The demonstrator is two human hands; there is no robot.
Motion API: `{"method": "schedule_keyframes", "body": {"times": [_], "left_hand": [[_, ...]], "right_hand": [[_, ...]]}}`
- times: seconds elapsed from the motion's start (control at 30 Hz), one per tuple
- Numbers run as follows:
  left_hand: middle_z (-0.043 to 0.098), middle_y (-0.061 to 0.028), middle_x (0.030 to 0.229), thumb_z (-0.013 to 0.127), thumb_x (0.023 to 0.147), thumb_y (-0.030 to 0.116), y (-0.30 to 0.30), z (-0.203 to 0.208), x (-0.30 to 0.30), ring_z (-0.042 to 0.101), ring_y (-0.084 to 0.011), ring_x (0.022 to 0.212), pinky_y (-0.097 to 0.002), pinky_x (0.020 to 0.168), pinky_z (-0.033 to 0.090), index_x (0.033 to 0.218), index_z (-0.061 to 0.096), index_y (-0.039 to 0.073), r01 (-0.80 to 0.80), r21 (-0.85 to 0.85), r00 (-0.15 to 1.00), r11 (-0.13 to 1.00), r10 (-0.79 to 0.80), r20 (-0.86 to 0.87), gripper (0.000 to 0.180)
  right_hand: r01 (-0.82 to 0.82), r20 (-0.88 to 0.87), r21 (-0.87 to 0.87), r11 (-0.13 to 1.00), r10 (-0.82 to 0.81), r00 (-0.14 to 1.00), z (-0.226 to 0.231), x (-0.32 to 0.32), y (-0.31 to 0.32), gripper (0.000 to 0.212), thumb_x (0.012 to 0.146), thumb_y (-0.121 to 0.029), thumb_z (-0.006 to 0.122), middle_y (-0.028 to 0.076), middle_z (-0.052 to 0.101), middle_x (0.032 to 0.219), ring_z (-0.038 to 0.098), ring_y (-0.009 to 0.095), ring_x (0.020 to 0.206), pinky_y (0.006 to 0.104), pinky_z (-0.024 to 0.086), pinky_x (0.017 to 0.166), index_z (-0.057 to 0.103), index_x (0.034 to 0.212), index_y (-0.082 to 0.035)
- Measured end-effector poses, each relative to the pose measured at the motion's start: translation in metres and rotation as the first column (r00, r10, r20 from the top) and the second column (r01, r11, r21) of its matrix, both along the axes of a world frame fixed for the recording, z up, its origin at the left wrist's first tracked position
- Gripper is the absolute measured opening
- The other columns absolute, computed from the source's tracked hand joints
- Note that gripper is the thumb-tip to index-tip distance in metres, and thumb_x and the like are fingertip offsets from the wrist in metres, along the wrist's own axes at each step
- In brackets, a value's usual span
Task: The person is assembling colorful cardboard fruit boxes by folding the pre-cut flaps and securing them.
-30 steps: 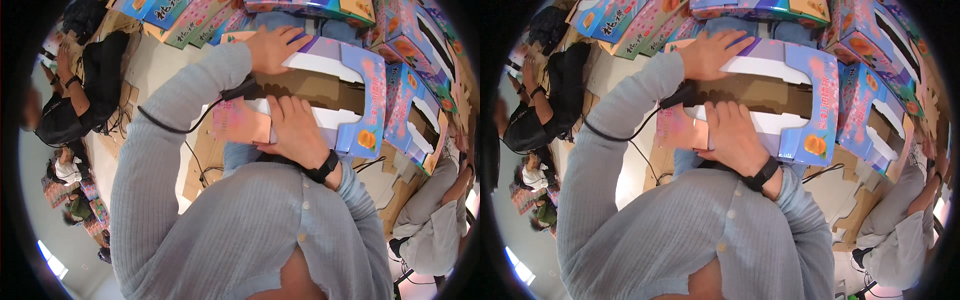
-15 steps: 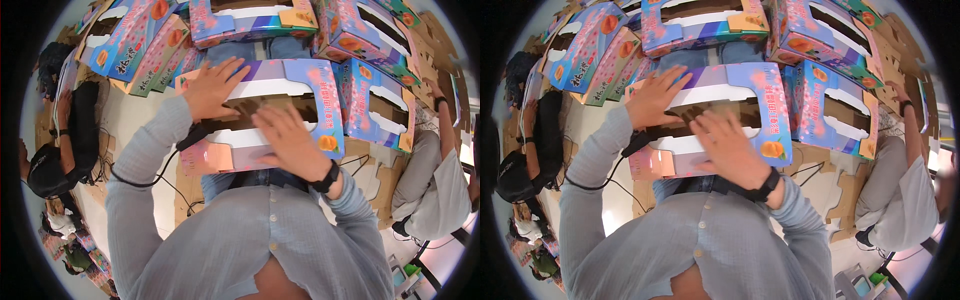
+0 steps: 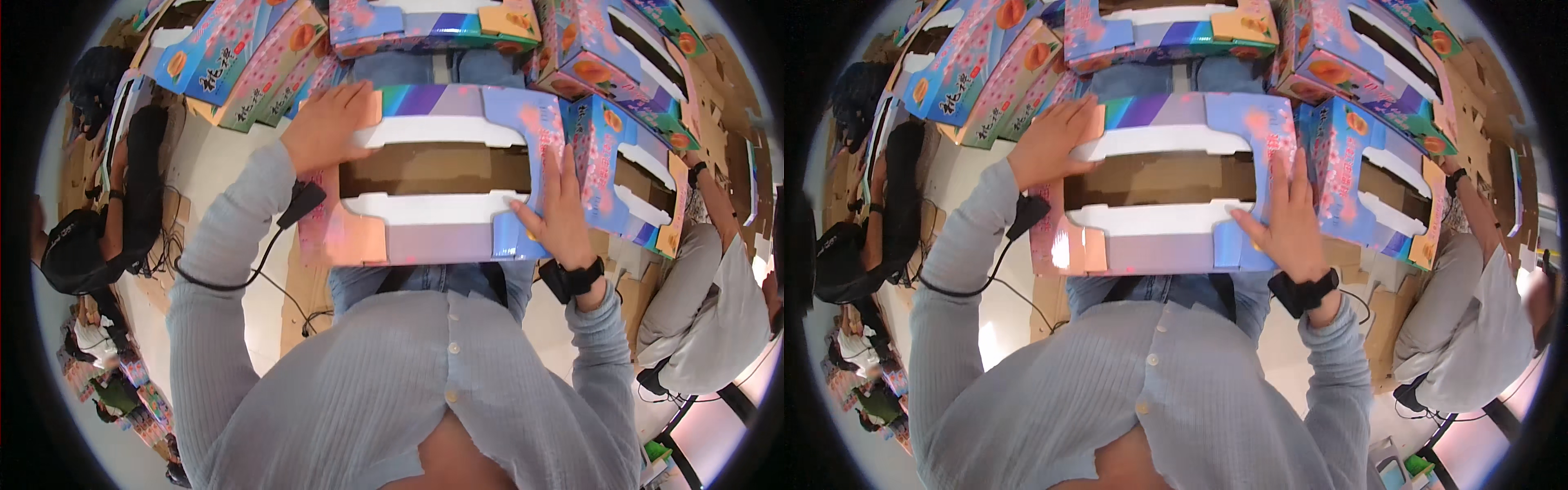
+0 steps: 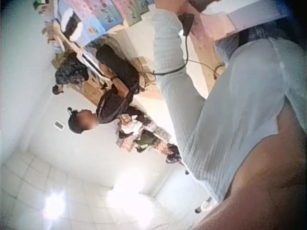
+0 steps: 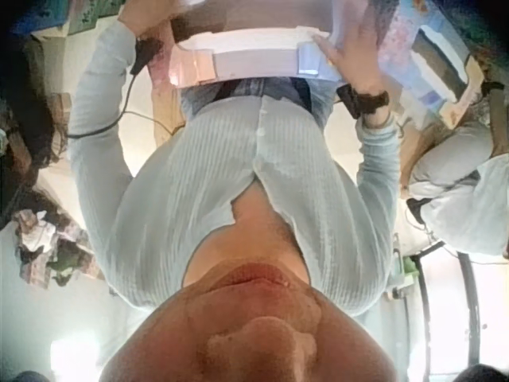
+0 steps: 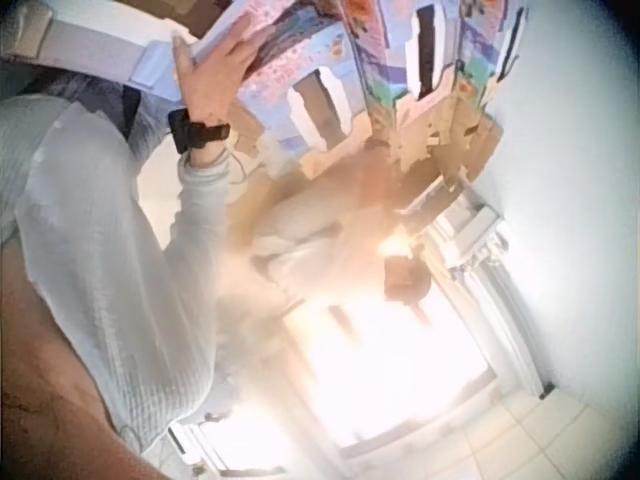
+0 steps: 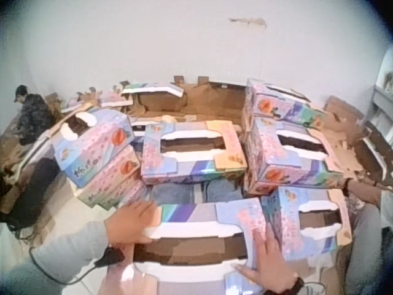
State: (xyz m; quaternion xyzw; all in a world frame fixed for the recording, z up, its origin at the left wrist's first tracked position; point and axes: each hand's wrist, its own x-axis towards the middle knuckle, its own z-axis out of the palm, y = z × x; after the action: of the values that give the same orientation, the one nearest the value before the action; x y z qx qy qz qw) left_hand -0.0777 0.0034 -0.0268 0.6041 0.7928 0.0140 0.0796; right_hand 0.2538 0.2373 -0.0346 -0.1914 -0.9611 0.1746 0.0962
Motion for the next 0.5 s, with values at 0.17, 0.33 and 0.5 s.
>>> {"method": "schedule_keyframes", "body": {"times": [0.17, 0.33, 0.5], "left_hand": [[0.034, -0.0172, 0.156, 0.077, 0.075, 0.036, -0.005, -0.007, 0.000, 0.036, -0.0362, 0.140, -0.0485, 0.117, 0.027, 0.153, 0.028, 0.003, 0.029, 0.148, 0.999, 0.989, -0.024, -0.035, 0.097], [0.031, -0.0141, 0.158, 0.071, 0.082, 0.043, -0.030, 0.020, 0.033, 0.025, -0.0312, 0.148, -0.0561, 0.120, 0.015, 0.151, 0.034, 0.006, 0.080, 0.246, 0.996, 0.966, -0.067, -0.060, 0.086], [0.034, -0.0145, 0.156, 0.071, 0.078, 0.058, -0.075, 0.048, 0.083, 0.029, -0.0319, 0.147, -0.0587, 0.119, 0.014, 0.148, 0.037, 0.004, 0.169, 0.111, 0.971, 0.979, -0.185, 0.151, 0.095]], "right_hand": [[0.007, -0.056, -0.044, 0.999, -0.010, 0.998, -0.002, -0.005, 0.002, 0.083, 0.086, -0.035, 0.072, 0.033, 0.022, 0.155, 0.035, 0.049, 0.138, 0.0495, 0.034, 0.112, 0.032, 0.152, -0.004], [-0.023, -0.033, -0.075, 0.997, 0.021, 0.999, 0.011, 0.007, -0.003, 0.079, 0.087, -0.037, 0.070, 0.025, 0.026, 0.157, 0.026, 0.043, 0.145, 0.0497, 0.026, 0.117, 0.036, 0.151, -0.006], [-0.318, 0.147, 0.089, 0.944, 0.303, 0.942, 0.028, 0.024, -0.008, 0.093, 0.080, -0.063, 0.064, 0.024, 0.026, 0.158, 0.027, 0.041, 0.146, 0.0559, 0.018, 0.118, 0.039, 0.151, -0.008]]}}
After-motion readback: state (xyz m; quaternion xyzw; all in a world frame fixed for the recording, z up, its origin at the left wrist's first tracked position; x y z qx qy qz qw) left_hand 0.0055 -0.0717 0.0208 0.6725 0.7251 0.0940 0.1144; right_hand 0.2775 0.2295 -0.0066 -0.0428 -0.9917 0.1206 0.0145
